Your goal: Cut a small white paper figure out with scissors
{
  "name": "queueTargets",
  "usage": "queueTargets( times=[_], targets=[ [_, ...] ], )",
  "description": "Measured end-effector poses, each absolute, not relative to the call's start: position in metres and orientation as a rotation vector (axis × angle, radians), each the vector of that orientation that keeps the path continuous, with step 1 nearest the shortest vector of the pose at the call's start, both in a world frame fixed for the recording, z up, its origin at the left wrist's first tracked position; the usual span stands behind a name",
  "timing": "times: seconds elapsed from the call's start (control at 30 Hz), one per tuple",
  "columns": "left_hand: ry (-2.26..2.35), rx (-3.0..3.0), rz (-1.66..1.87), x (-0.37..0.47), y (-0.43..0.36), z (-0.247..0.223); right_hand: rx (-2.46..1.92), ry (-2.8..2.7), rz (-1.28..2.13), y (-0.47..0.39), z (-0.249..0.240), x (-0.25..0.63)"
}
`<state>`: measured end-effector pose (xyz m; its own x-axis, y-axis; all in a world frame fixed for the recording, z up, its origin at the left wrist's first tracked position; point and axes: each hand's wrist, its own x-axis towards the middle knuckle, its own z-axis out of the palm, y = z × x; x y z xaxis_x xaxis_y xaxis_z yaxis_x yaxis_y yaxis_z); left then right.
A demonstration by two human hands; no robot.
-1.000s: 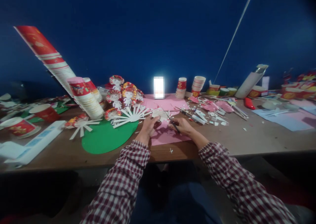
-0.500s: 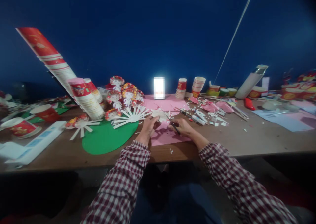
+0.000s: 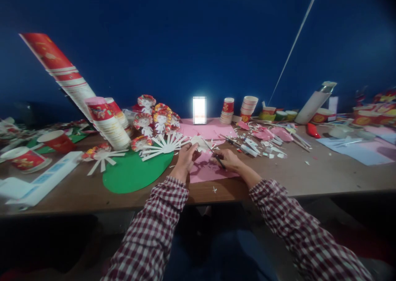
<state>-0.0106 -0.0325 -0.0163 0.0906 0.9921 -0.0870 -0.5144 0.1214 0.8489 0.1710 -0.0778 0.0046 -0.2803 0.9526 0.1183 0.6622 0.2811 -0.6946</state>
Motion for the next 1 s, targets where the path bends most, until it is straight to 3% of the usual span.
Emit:
queueTargets(
  times=[1.0],
  targets=[
    [0.815,0.806,1.292,-0.0097,-0.0321,-0.0145,-1.323,-2.033,0.879,-0.0766,0.0034,0.174]
  ],
)
